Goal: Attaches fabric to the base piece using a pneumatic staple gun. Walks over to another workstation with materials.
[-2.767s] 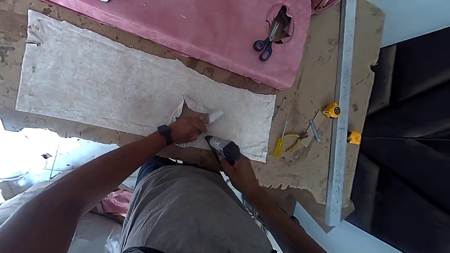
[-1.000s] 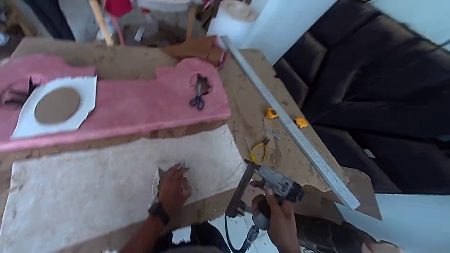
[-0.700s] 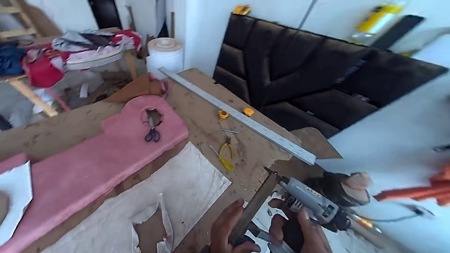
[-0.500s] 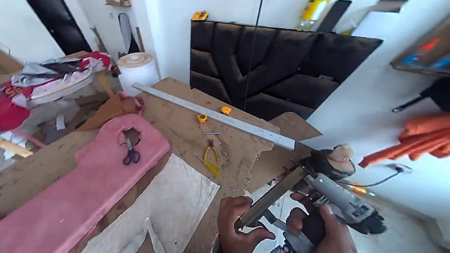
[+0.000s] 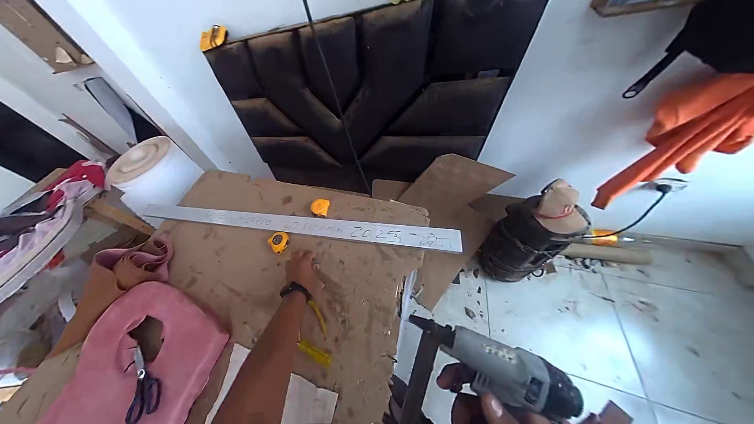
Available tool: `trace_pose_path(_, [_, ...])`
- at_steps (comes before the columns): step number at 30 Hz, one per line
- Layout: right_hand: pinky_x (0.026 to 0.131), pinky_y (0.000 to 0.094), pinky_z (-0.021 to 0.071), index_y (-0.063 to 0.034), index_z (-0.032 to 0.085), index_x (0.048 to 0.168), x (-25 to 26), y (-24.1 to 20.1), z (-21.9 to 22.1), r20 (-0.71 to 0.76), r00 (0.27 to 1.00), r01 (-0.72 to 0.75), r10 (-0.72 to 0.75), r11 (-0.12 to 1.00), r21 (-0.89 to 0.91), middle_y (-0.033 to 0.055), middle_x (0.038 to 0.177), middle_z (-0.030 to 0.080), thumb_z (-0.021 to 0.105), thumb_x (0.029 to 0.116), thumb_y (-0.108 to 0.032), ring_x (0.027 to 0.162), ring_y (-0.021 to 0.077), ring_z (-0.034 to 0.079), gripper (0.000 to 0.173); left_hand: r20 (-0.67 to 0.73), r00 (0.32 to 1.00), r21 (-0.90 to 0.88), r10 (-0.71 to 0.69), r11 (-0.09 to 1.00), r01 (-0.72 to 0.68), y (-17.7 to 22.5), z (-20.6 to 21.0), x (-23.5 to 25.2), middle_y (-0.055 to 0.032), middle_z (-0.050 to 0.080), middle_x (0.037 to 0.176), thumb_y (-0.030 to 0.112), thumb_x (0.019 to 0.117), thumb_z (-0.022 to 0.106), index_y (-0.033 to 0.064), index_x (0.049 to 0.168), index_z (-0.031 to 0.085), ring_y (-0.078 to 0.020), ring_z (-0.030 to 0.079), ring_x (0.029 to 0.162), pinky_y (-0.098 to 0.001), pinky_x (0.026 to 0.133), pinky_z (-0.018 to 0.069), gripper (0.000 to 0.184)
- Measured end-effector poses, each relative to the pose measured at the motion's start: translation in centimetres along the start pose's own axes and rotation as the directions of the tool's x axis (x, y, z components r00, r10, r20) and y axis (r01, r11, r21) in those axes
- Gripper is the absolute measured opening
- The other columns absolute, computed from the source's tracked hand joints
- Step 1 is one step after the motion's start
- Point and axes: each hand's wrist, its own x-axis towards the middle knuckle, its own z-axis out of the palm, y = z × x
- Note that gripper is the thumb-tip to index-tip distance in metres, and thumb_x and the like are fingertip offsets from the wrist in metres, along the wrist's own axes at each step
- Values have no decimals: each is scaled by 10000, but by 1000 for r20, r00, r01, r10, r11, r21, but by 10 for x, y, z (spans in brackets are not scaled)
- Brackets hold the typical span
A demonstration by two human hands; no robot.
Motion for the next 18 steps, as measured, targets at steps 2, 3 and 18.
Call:
trace_pose_path(2, [575, 382, 587, -125, 589, 1296, 9, 7, -1, 0, 1000, -16, 16, 999, 28, 185, 1173, 700, 497, 1082, -347, 642, 224, 670, 321, 35, 998, 11, 60, 998, -61, -5, -8, 6, -57, 633, 1355, 274, 989, 648, 219, 1238, 716, -282, 564, 1287, -563, 1067, 449, 264])
trace_pose_path(3, [566, 383, 588, -120, 583, 1290, 12, 10, 0, -5, 1000, -25, 26, 999, 36, 195, 1160, 703, 498, 1082, -347, 630, 230, 669, 319, 15, 996, -94, 87, 992, -85, -7, -20, -2, -71, 648, 1323, 246, 1003, 633, 182, 1230, 716, -273, 591, 1252, -546, 1061, 470, 250])
trace_pose_path(18, [572, 349, 603, -124, 621, 1297, 47, 52, 147, 735, 673, -341, 86, 918, 205, 189, 1158, 695, 550, 1053, -415, 636, 214, 681, 387, -383, 871, -922, -309, 184, -340, 1, -232, -412, -180, 696, 998, 79, 1030, 601, -80, 1194, 619, -258, 722, 831, -431, 784, 643, 230])
